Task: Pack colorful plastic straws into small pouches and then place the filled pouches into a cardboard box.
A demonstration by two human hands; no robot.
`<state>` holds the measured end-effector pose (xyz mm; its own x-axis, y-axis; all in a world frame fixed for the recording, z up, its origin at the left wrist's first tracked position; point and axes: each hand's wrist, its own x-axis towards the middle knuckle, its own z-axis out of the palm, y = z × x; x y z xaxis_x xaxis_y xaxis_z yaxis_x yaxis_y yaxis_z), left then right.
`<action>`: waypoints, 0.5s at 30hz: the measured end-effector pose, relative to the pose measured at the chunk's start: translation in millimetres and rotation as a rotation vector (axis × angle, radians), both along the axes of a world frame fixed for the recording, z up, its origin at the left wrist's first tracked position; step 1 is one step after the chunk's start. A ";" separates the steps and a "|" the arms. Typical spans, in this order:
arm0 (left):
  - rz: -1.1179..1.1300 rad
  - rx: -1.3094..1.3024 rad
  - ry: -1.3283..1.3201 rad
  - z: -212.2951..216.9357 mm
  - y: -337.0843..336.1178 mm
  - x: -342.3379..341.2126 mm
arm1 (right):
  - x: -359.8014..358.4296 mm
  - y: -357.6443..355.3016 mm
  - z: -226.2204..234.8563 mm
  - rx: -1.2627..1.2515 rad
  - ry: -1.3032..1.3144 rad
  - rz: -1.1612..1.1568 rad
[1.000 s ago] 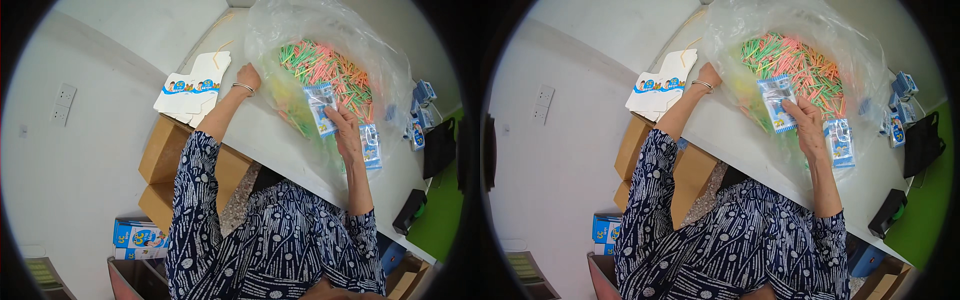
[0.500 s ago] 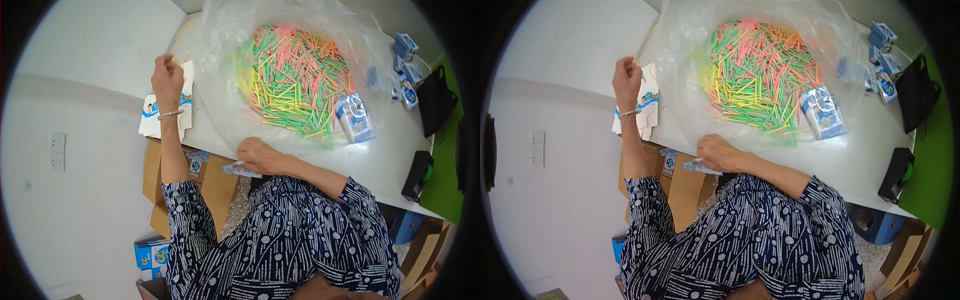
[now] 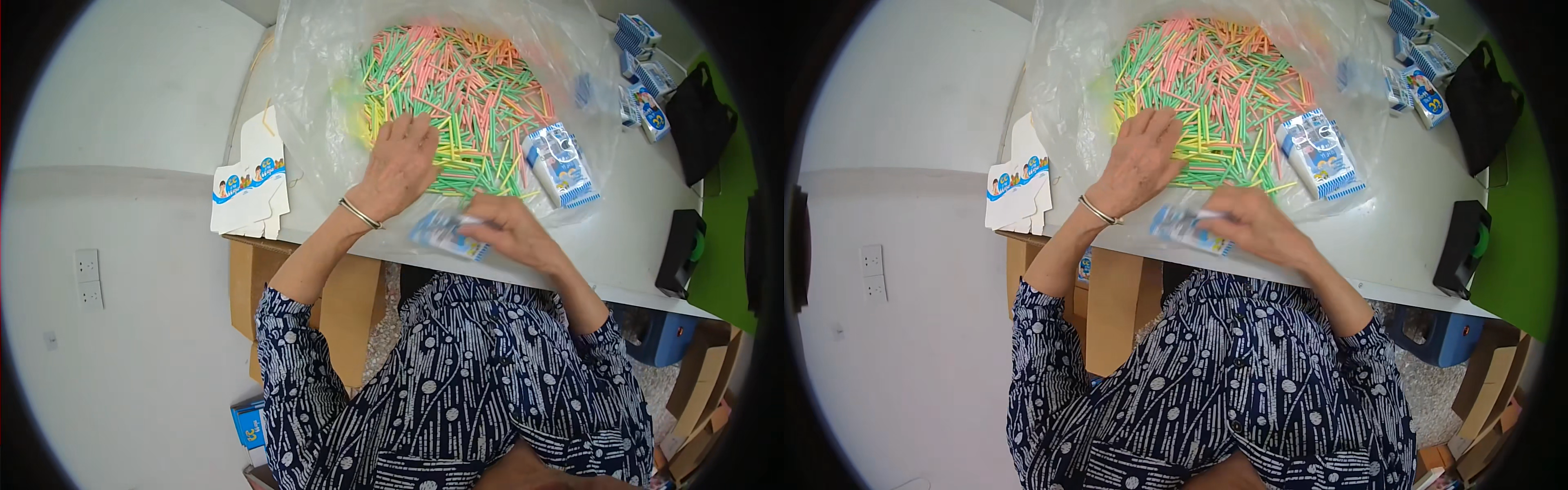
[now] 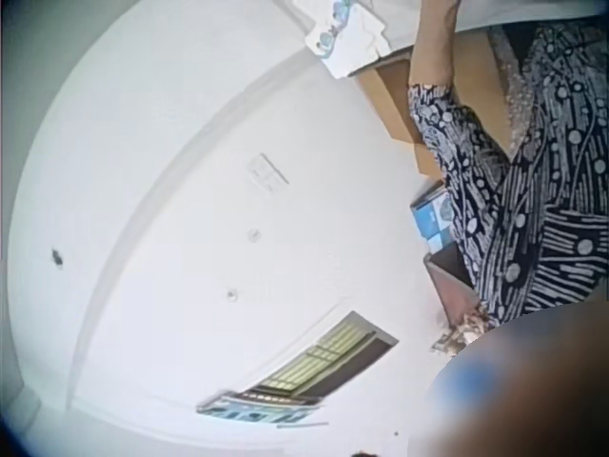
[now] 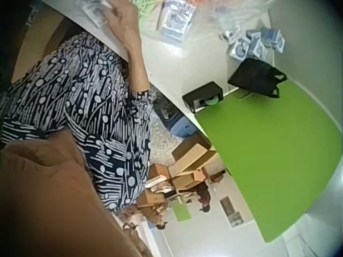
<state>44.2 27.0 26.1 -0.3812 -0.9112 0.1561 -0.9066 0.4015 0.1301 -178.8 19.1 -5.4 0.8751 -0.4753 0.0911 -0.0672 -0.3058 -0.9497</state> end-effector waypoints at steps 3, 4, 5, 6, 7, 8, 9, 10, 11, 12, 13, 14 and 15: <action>-0.006 -0.058 -0.187 -16.7 -4.8 -12.4 | -11.4 -3.0 -4.1 0.384 0.026 -0.180; 0.009 -0.095 -0.313 -22.7 -8.3 -14.8 | -13.5 -1.9 -4.1 0.385 0.024 -0.187; 0.003 -0.095 -0.313 -27.4 -10.9 -15.5 | -15.4 -0.8 -4.5 0.377 0.076 -0.088; 0.015 -0.159 -0.320 -31.5 -13.2 -15.7 | -16.8 0.2 -4.3 0.367 0.128 0.012; 0.028 -0.222 -0.326 -33.7 -14.9 -17.2 | -17.6 1.3 -2.9 0.369 0.128 0.007; 0.024 -0.221 -0.324 -35.2 -15.8 -18.6 | -17.4 2.3 -0.2 0.358 0.154 0.035; 0.047 -0.181 -0.359 -36.0 -16.5 -19.7 | -17.5 2.7 1.3 0.346 0.179 0.064; 0.070 -0.143 -0.396 -36.4 -16.9 -20.5 | -17.8 2.8 0.2 0.346 0.177 0.061; 0.068 -0.144 -0.397 -37.2 -17.7 -21.4 | -17.8 2.6 -1.8 0.355 0.174 0.071; 0.069 -0.176 -0.348 -37.9 -18.7 -22.5 | -17.9 2.6 -2.7 0.363 0.171 0.081; 0.068 -0.208 -0.299 -38.7 -20.3 -23.2 | -17.9 2.2 -2.7 0.362 0.169 0.077; 0.064 -0.210 -0.299 -38.4 -20.6 -23.1 | -17.7 1.6 -1.8 0.357 0.156 0.075; 0.066 -0.202 -0.257 -37.1 -19.9 -22.6 | -17.7 0.7 -0.6 0.351 0.143 0.072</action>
<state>21.6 7.1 -11.0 -0.3731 -0.8956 0.2423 -0.9241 0.3355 -0.1829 -196.5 19.8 -6.0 0.8997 -0.3924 -0.1912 -0.1965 0.0272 -0.9801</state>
